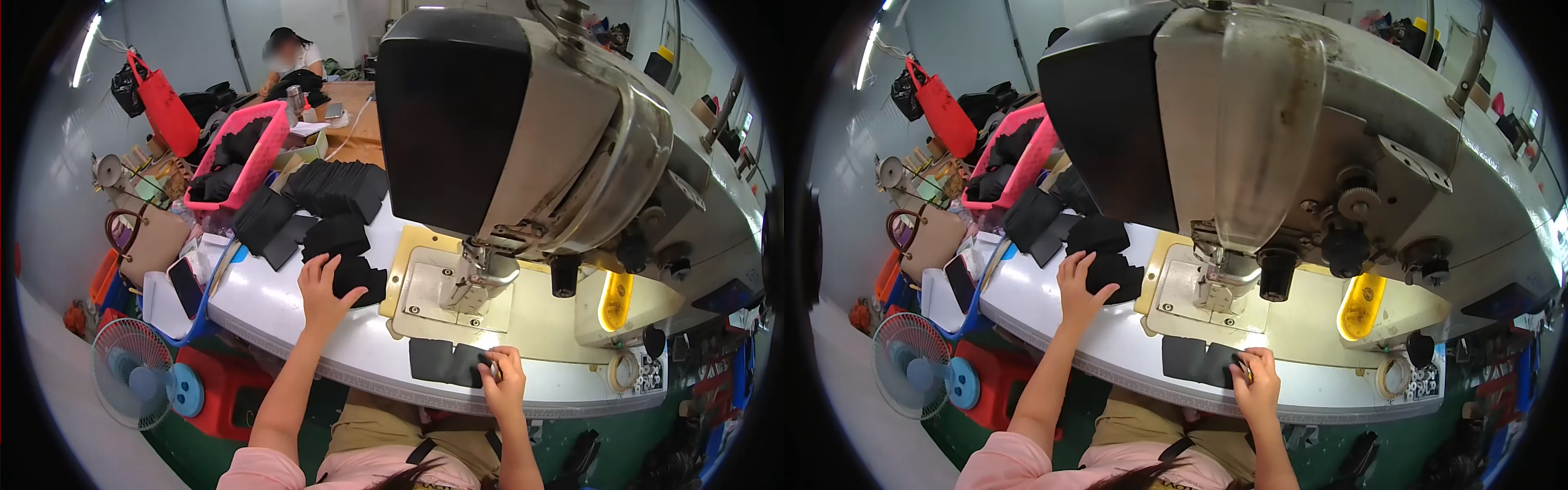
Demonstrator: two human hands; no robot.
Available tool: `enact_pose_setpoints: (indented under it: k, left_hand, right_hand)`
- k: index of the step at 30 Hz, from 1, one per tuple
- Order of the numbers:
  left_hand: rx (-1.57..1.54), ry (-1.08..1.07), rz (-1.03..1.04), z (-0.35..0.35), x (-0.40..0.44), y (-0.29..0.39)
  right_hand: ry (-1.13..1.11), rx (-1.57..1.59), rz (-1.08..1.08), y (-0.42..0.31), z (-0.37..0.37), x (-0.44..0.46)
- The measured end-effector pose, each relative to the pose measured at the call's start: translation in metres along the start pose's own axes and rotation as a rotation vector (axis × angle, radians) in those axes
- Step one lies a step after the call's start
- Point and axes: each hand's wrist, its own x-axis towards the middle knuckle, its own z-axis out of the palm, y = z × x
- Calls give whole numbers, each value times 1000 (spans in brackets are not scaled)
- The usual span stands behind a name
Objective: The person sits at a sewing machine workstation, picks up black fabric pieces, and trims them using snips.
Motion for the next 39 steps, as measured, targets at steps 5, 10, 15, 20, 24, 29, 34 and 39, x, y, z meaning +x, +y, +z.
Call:
enact_pose_setpoints:
  k: [5, 10, 15, 20, 24, 29, 34, 39]
  left_hand:
    - [-429, -329, 95, 10, -44, 47]
    - [-210, -499, 247, 8, -61, 113]
    - [-306, -687, 120, 18, -62, 108]
    - [-314, -550, 206, 15, -71, 108]
    - [-339, -517, 129, 16, -82, 112]
    - [-288, -462, 165, 12, -78, 115]
    - [-286, -466, 170, 16, -80, 113]
    - [-232, -457, 203, 20, -82, 117]
  right_hand:
    - [-53, -173, 7, -11, 5, 7]
    - [-112, -186, 18, -5, 8, 13]
    - [-105, -187, -34, -8, 10, 16]
    - [-77, -137, -32, -3, 18, 12]
    - [-28, -323, -178, 1, 25, 3]
    - [57, -382, -256, -5, 29, -2]
    - [47, -373, -202, -5, 29, -4]
    - [106, -357, -279, -1, 30, -8]
